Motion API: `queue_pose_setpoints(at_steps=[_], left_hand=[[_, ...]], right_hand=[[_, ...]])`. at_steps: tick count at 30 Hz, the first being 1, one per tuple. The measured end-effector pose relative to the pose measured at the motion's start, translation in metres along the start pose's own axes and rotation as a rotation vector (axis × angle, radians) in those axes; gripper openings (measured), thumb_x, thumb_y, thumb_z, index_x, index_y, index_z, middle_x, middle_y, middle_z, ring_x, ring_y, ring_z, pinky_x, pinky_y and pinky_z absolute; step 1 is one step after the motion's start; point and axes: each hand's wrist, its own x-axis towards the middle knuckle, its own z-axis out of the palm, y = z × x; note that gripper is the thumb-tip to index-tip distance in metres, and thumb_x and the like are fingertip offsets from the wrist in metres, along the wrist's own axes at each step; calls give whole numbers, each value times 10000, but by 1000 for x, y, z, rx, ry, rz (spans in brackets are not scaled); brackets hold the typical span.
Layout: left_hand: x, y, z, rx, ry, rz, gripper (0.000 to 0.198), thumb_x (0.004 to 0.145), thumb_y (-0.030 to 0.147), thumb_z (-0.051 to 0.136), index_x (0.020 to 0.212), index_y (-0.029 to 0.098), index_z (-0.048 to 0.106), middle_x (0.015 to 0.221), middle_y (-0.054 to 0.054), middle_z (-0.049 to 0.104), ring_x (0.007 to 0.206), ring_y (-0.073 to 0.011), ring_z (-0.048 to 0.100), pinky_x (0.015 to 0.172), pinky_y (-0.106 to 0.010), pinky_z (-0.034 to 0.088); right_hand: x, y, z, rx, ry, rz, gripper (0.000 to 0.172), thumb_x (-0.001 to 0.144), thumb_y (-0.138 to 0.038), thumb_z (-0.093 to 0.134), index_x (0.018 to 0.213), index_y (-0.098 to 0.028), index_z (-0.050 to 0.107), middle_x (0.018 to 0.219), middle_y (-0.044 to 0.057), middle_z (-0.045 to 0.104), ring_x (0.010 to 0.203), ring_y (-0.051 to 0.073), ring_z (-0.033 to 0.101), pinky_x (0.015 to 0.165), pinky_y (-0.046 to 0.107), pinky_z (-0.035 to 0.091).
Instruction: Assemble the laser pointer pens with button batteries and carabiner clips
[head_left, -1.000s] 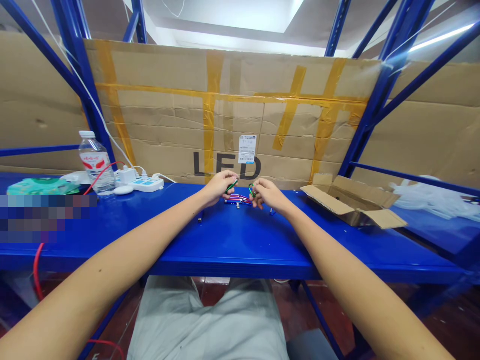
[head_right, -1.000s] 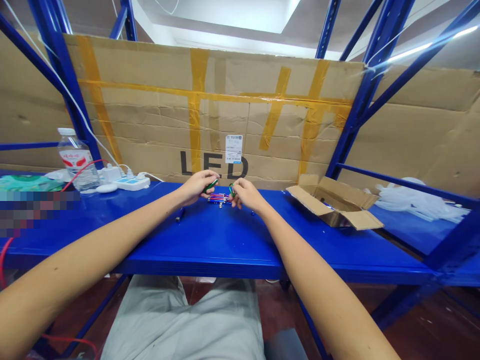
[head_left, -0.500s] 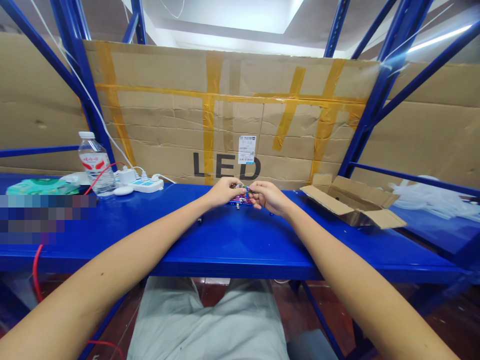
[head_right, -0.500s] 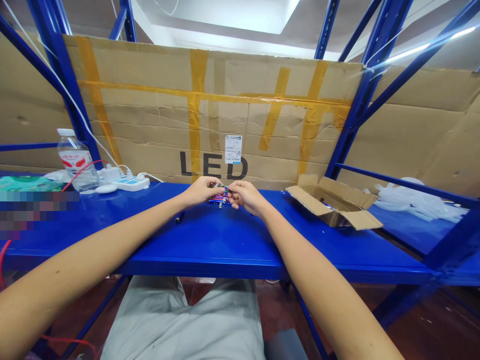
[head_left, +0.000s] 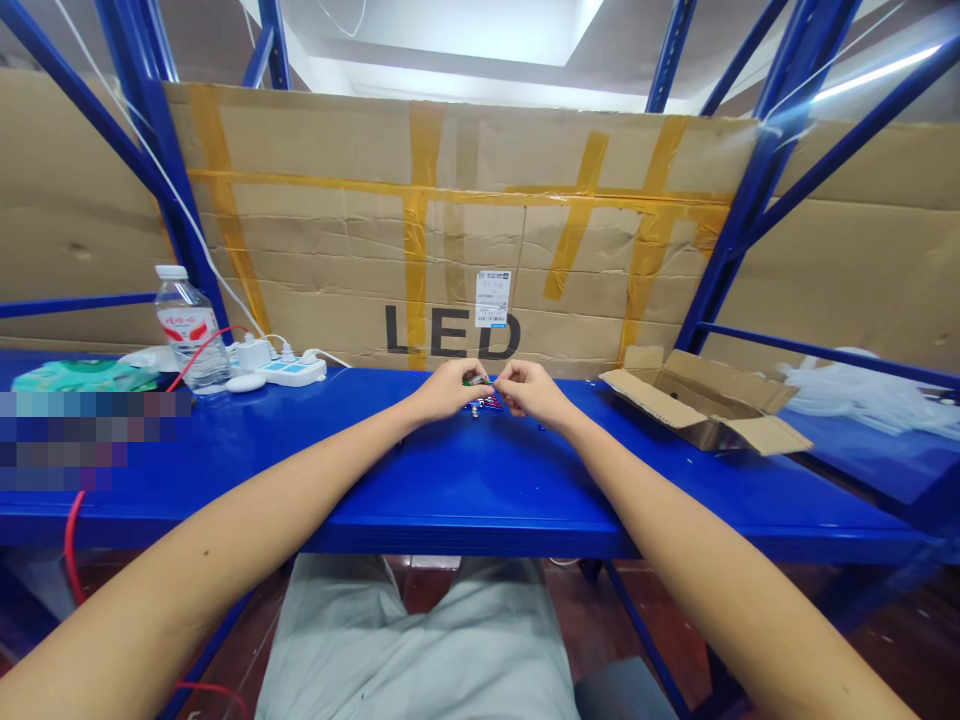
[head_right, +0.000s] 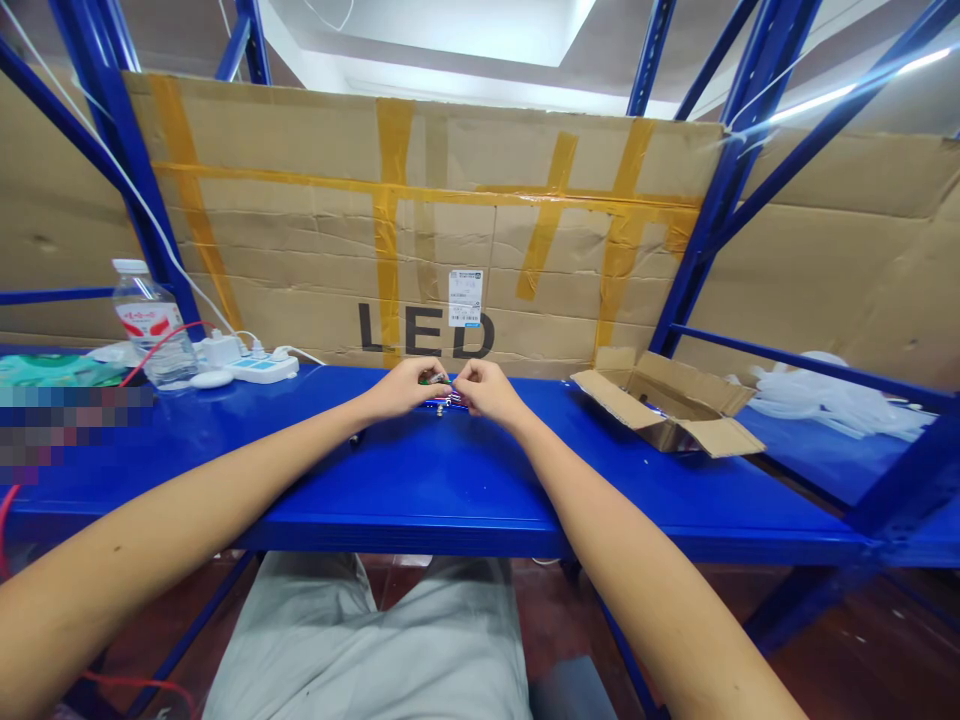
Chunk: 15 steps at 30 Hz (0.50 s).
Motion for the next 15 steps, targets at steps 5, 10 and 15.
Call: queue_pose_setpoints(at_steps=[5,10,15], left_hand=[[0,0,3,29,21,-98,195,824,325,579,948,176,562,754,0,592,699,-154,546,653,-286,411],[-4,5,-2,258,-10,31,163,885,237,457,977,205,588,913,-43,682,842,-201,618,748,-325,445],[-9,9,-3,491,-78,173,224,900,254,487,1073,221,624,1052,-66,712,963,-242,650,804,-342,463]], right_hand=[[2,6,-8,-304,46,-115,131,711,-232,585,665,-204,466,472,-61,486,411,84,400,432,218,294],[4,9,-12,-473,56,-181,112,713,-245,561,651,-193,484,531,-39,511,523,110,436,517,235,316],[3,6,-12,-601,48,-244,90,718,-225,543,649,-184,503,579,-25,528,578,119,439,553,242,308]])
